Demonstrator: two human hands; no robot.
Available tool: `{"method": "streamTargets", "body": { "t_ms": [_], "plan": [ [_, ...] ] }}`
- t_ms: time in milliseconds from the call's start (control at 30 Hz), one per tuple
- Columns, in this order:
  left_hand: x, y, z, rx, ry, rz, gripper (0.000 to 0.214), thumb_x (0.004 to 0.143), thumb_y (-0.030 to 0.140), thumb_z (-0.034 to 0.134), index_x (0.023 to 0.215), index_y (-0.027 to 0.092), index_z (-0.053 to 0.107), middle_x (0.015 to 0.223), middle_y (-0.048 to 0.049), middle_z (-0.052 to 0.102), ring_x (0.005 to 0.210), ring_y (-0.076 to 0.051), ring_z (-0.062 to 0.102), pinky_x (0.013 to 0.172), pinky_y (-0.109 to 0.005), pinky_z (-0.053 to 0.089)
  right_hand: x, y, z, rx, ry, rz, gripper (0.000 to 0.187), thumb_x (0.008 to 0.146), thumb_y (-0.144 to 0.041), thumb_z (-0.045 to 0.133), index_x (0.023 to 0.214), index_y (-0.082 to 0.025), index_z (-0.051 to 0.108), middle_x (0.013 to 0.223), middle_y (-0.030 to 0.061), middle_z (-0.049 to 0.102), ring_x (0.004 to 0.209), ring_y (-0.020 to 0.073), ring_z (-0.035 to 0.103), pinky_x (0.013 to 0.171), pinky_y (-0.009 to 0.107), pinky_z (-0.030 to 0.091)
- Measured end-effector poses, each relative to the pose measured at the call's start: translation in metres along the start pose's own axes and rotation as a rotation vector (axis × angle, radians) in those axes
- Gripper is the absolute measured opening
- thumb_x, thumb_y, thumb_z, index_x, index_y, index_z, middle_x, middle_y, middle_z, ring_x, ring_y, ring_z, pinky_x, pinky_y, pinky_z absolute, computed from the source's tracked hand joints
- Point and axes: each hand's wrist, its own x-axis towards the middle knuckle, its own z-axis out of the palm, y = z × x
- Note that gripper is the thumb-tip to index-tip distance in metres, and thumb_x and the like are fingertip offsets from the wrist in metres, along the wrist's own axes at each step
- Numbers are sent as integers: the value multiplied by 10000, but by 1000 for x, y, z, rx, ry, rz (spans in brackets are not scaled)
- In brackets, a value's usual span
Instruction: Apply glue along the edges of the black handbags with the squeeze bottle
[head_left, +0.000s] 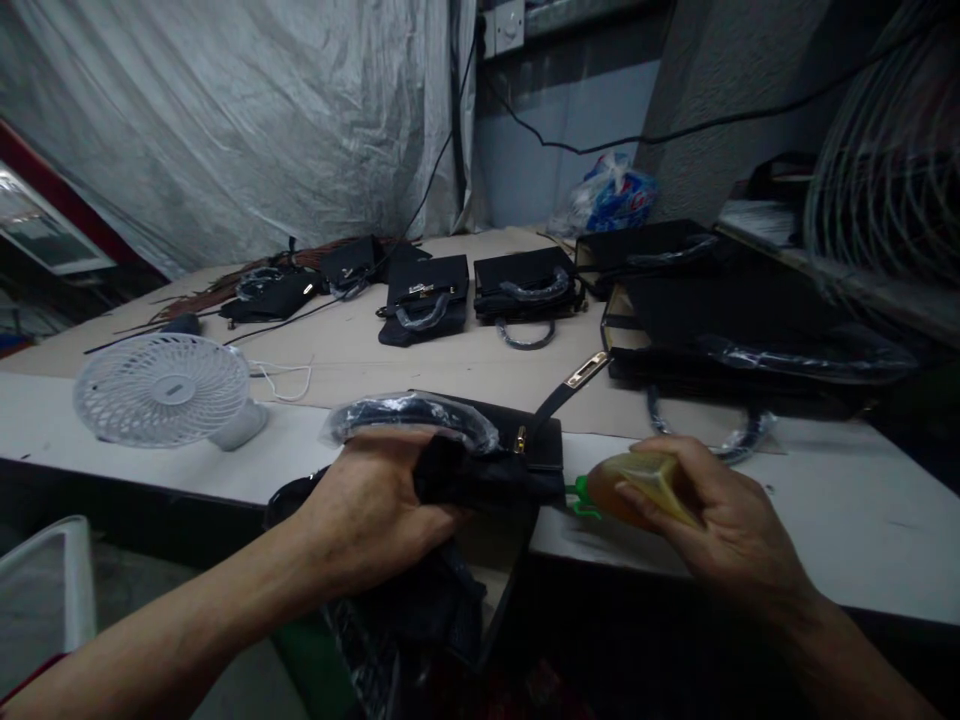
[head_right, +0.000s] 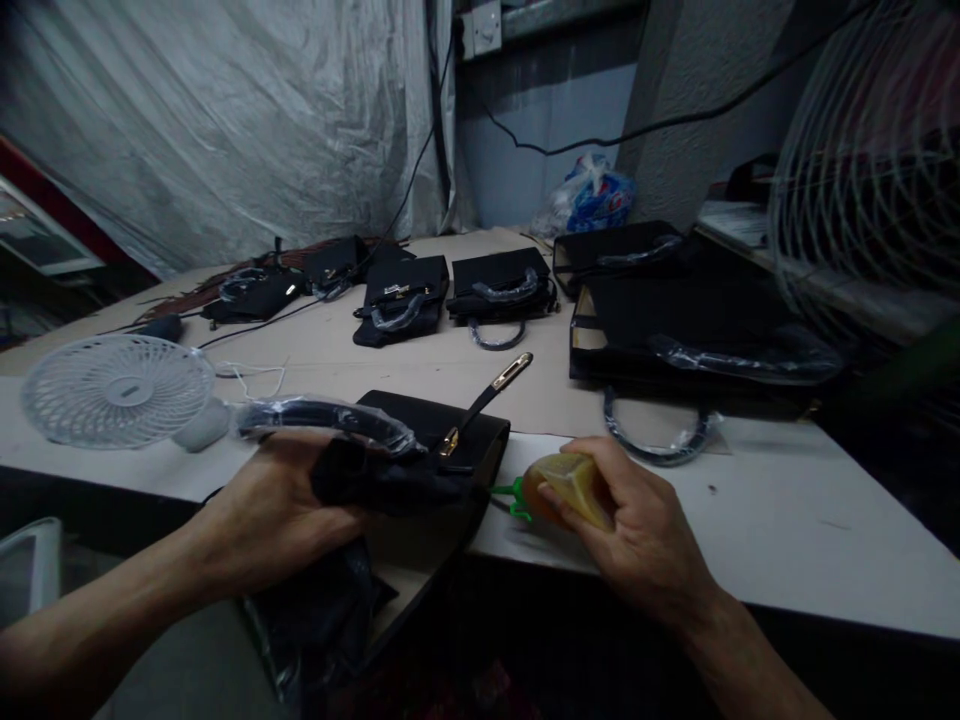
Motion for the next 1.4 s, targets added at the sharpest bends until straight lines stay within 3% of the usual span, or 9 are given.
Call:
{"method": "streamTargets", "body": {
  "t_ms": [100, 267, 367, 600, 800, 967, 1133, 1267, 1400],
  "plan": [
    [-6, -3, 3, -83, 3, -12, 134, 828, 232, 726, 952, 208, 773, 910, -6, 796, 844, -207, 734, 730, -289, 573, -2, 0, 0, -26, 71, 29, 333, 931, -558, 648, 1013, -236, 657, 771, 19, 714, 585, 221, 662, 525, 315, 505],
    [-14, -9, 6, -137, 0, -55, 100, 832, 259, 749, 913, 203, 767, 890, -5, 799, 832, -217, 742, 716, -292, 585, -4, 1, 3, 7, 9, 27, 294, 938, -523, 655, 1007, -237, 662, 769, 10, 708, 592, 210, 657, 541, 306, 505],
    [-16, -12, 6, -109, 8, -42, 127, 850, 270, 732, 942, 190, 768, 921, -25, 797, 840, -218, 733, 718, -292, 581, -2, -1, 4, 0, 116, 26, 323, 925, -541, 673, 996, -226, 660, 778, 19, 703, 595, 208, 642, 559, 313, 514],
    [-20, -16, 11, -110, 61, -25, 100, 832, 268, 726, 894, 217, 787, 807, 5, 774, 744, -194, 710, 621, -264, 532, -7, -13, 0, 115, -27, 85, 217, 933, -458, 649, 972, -244, 649, 747, -12, 699, 595, 193, 658, 520, 271, 503],
    [-27, -16, 12, -148, 61, -29, 100, 829, 253, 735, 905, 234, 796, 859, 14, 795, 805, -200, 736, 687, -268, 565, -15, -13, 4, -41, 141, -24, 292, 962, -503, 641, 1049, -223, 643, 821, 40, 730, 601, 216, 668, 533, 303, 519],
    [-29, -18, 11, -154, 92, -21, 171, 815, 242, 742, 973, 247, 807, 884, 19, 801, 830, -197, 738, 711, -262, 575, -12, -10, 5, 69, -12, 18, 218, 958, -448, 653, 1011, -237, 652, 767, 3, 708, 598, 200, 665, 531, 283, 509],
    [-31, -22, 11, -104, 77, -21, 147, 828, 266, 731, 949, 241, 811, 880, 7, 797, 806, -192, 728, 694, -261, 564, -11, -4, 7, 55, 112, 87, 251, 929, -459, 681, 1036, -234, 657, 808, 7, 715, 628, 200, 661, 560, 291, 512],
    [-32, -21, 11, -124, 66, -55, 147, 826, 284, 729, 934, 222, 806, 886, -7, 798, 818, -204, 736, 705, -270, 576, -11, -6, 10, 125, -23, 110, 220, 931, -454, 659, 980, -240, 657, 761, -6, 698, 611, 194, 657, 546, 283, 510],
    [-31, -16, 10, -161, 36, -58, 162, 842, 289, 706, 937, 201, 803, 897, -22, 802, 827, -211, 735, 705, -278, 584, -13, -10, 6, 61, 129, 136, 264, 906, -484, 679, 1006, -241, 656, 792, 8, 717, 628, 216, 670, 565, 310, 526]
  ]
}}
